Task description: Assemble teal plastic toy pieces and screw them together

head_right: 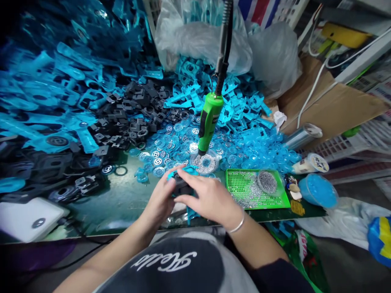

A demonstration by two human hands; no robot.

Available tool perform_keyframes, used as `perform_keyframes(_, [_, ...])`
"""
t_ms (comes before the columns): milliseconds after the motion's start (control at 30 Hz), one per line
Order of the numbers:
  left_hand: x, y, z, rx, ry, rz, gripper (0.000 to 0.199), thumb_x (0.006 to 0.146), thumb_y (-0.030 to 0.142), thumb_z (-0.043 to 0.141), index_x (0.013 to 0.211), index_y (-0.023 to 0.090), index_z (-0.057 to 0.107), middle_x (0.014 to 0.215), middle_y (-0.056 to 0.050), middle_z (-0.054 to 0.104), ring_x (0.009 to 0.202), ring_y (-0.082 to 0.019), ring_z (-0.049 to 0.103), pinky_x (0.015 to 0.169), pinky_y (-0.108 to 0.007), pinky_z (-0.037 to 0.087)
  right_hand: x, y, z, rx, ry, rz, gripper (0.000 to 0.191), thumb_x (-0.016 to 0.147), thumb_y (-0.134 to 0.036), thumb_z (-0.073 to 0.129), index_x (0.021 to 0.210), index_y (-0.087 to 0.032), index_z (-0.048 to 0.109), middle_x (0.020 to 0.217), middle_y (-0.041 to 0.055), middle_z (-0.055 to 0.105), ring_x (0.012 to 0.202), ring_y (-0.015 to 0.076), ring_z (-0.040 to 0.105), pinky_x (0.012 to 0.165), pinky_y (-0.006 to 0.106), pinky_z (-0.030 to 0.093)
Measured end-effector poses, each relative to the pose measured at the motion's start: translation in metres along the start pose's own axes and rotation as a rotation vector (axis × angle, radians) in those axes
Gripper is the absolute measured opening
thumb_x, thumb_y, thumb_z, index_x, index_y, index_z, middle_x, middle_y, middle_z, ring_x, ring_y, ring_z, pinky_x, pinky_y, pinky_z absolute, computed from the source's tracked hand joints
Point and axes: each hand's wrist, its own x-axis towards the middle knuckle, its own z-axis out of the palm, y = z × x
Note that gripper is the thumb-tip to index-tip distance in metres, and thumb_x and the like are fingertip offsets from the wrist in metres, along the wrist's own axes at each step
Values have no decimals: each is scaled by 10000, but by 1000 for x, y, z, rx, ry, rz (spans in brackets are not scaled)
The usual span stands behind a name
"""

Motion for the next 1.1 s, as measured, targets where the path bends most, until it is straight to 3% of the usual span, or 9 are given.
perform_keyframes(67, [-4,-2,-7,-19,-25,-118,699,664,484,892,1252,188,656,1267,-134,706,1118,-315,679,1016,-439,514,15,21,-22,71,169,38,411,904,-322,742,1298,-246,654,919,25,792,786,188,769,715,318,668])
perform_keyframes(100, [-5,-3,-9,-12,-21,-157,725,616,454,928,1236,184,669,1273,-137,705,1124,-317,677,1006,-423,517,26,34,-32,64,371,65,373,893,-338,754,1240,-239,659,879,18,769,782,178,756,729,321,663])
perform_keyframes(167, [-7,-1,-10,-51,-36,-238,733,598,468,933,1224,175,688,1251,-144,718,1119,-329,682,970,-414,532,53,62,-44,31,658,87,576,782,-423,851,1254,-222,591,1050,69,730,973,216,734,853,401,648])
perform_keyframes(200, [-8,0,-8,-84,-66,-270,733,602,487,923,1224,173,696,1234,-148,727,1111,-340,688,948,-419,543,67,75,-47,66,647,78,649,723,-488,879,1232,-225,574,1107,78,707,1024,224,719,881,420,640])
perform_keyframes(333, [-6,0,-3,-51,-187,-200,611,671,526,869,1170,194,751,1328,-142,697,1205,-368,649,1008,-433,522,91,104,-43,286,524,54,503,814,-694,703,967,-238,558,888,19,681,805,184,724,732,372,644])
perform_keyframes(533, [-1,-16,-5,51,-147,-125,545,757,540,817,1174,203,715,1190,-118,740,1108,-319,680,964,-398,522,10,95,-52,449,604,111,500,1006,-697,341,1224,-280,512,749,-26,599,521,116,587,469,258,478])
perform_keyframes(700, [4,-18,15,107,-136,-213,499,743,577,808,1048,192,724,1008,-82,769,974,-300,704,897,-392,535,-49,104,-47,493,689,71,539,849,-786,557,917,-251,553,672,-43,494,471,114,474,398,250,373])
perform_keyframes(867, [6,-15,33,216,-137,-238,481,723,564,814,1007,188,718,964,-82,777,909,-297,722,841,-404,558,-62,117,-38,468,749,103,557,845,-801,525,869,-244,517,664,-38,481,474,123,479,414,255,385])
perform_keyframes(1100, [6,-12,40,309,-140,-183,426,701,494,825,985,198,709,971,-78,792,945,-314,731,890,-435,558,-63,120,-33,446,799,129,560,834,-798,531,836,-238,522,645,-31,479,464,128,476,406,257,371])
